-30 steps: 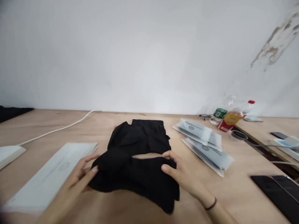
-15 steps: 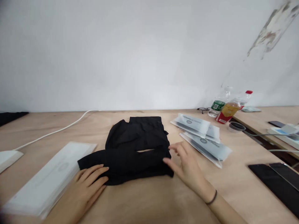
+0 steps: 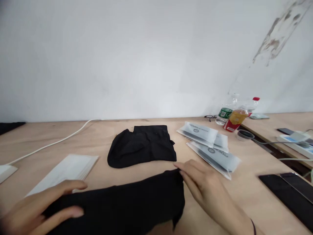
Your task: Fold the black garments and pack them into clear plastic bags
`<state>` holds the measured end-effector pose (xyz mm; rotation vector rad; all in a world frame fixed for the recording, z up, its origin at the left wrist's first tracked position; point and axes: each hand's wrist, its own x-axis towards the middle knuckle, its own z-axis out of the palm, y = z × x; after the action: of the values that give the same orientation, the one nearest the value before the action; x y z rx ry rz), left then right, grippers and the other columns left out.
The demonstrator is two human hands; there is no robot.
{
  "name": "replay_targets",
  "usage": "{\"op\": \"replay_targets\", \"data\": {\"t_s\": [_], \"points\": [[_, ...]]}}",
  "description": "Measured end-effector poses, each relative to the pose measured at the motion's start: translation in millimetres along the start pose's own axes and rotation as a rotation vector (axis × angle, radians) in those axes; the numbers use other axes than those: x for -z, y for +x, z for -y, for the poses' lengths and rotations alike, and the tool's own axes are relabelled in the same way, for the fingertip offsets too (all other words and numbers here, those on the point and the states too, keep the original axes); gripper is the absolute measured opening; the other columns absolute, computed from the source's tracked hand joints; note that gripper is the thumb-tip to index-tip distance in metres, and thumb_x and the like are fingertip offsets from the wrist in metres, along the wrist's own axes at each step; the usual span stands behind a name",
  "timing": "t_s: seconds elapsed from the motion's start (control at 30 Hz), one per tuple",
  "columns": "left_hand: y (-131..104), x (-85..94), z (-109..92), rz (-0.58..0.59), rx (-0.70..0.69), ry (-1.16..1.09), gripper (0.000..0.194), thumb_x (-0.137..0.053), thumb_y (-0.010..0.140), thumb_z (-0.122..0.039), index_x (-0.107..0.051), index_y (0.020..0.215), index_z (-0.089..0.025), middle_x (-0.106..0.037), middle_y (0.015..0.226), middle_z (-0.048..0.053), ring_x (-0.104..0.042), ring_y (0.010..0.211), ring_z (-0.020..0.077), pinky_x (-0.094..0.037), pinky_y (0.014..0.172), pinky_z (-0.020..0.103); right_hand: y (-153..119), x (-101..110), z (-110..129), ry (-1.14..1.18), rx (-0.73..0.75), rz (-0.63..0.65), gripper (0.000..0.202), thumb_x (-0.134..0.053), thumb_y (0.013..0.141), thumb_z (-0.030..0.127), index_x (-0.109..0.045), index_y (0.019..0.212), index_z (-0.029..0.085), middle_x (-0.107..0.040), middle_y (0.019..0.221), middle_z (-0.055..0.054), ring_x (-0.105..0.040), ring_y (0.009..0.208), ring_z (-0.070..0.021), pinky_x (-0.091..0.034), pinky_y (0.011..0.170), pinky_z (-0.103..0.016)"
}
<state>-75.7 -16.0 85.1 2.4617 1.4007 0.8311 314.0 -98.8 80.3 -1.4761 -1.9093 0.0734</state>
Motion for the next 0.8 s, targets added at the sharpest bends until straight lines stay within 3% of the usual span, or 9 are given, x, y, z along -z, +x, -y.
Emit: {"op": "replay_targets", "data": {"t_s": [0.07,0.1,0.2,0.33,0.43,0.57,0.63,0.7,0.8], "points": [[34,10.9,-6,0.134,-0.037,-0.029,0.026,-0.065,0.069,-0.053,-0.070,0.075,-0.028,-0.070,0.070,-0.005,-0.065,0.064,0.0177,-0.049,0.058,0.020,29,7,-8,0.013,-0.056,-0.017,0.020,-0.050,0.088,0.030,-0.069,0.096,0.027,-0.071,0.083,-0.003,-0.066,0.068,-0.0198,-0.053,0.064,-0.032],[55,18.2,-11,0.135,-0.071,-0.016,0.029,-0.063,0.071,-0.053,-0.070,0.071,-0.025,-0.069,0.068,-0.006,-0.065,0.064,0.0161,-0.049,0.059,0.019,49,11,-12,0.016,-0.090,-0.043,0.019,-0.052,0.087,0.032,-0.070,0.088,0.026,-0.071,0.077,-0.003,-0.065,0.061,-0.0188,-0.053,0.061,-0.032],[120,44.1,-33,-0.143,-0.065,0.052,0.045,-0.049,0.078,-0.052,-0.069,0.082,-0.012,-0.064,0.073,-0.008,-0.062,0.074,0.0136,-0.045,0.072,0.021,113,28,-21,0.122,-0.212,-0.236,0.016,-0.058,0.080,0.033,-0.067,0.076,0.021,-0.060,0.050,0.001,-0.058,0.046,-0.0160,-0.051,0.054,-0.031],[167,58.3,-43,-0.339,-0.082,0.021,0.051,-0.034,0.084,-0.043,-0.062,0.100,-0.004,-0.063,0.090,-0.006,-0.060,0.093,0.0172,-0.043,0.083,0.028,160,47,-29,0.409,-0.188,-0.491,0.014,-0.063,0.075,0.030,-0.065,0.080,0.017,-0.066,0.068,-0.003,-0.067,0.066,-0.0198,-0.055,0.064,-0.035],[158,30.4,-26,-0.282,-0.131,-0.011,0.035,-0.046,0.084,-0.040,-0.065,0.093,-0.013,-0.069,0.092,-0.002,-0.063,0.093,0.0184,-0.046,0.087,0.029,145,34,-40,0.234,-0.114,-0.401,0.016,-0.056,0.080,0.028,-0.065,0.088,0.018,-0.068,0.086,-0.006,-0.066,0.081,-0.0218,-0.054,0.076,-0.039],[107,-35.1,10,0.014,-0.185,0.026,0.014,-0.059,0.077,-0.030,-0.071,0.080,-0.023,-0.075,0.084,0.002,-0.069,0.080,0.0202,-0.051,0.081,0.032,83,-11,-63,0.076,-0.065,-0.110,0.019,-0.050,0.082,0.025,-0.069,0.081,0.021,-0.072,0.086,-0.006,-0.066,0.084,-0.0227,-0.053,0.078,-0.038],[79,-60.4,27,0.122,-0.158,0.084,0.021,-0.061,0.076,-0.031,-0.072,0.093,-0.025,-0.075,0.099,0.005,-0.068,0.094,0.0253,-0.048,0.089,0.041,47,-28,-83,0.042,-0.041,0.054,0.018,-0.055,0.080,0.026,-0.072,0.083,0.022,-0.073,0.091,-0.006,-0.068,0.086,-0.0242,-0.054,0.079,-0.037],[58,-74.2,39,0.206,-0.118,0.182,0.034,-0.056,0.082,-0.034,-0.066,0.113,-0.027,-0.066,0.120,0.008,-0.058,0.114,0.0284,-0.039,0.099,0.049,13,-36,-108,-0.287,-0.134,0.116,0.030,-0.052,0.083,0.031,-0.068,0.107,0.024,-0.065,0.121,-0.010,-0.057,0.112,-0.0321,-0.045,0.093,-0.050],[42,-77.5,46,0.224,-0.104,0.305,0.039,-0.051,0.085,-0.034,-0.059,0.123,-0.028,-0.056,0.132,0.009,-0.047,0.126,0.0320,-0.030,0.103,0.058,-26,-35,-134,-0.636,-0.411,0.080,0.049,-0.049,0.083,0.041,-0.056,0.126,0.020,-0.051,0.135,-0.019,-0.054,0.113,-0.0431,-0.048,0.082,-0.059]]}}
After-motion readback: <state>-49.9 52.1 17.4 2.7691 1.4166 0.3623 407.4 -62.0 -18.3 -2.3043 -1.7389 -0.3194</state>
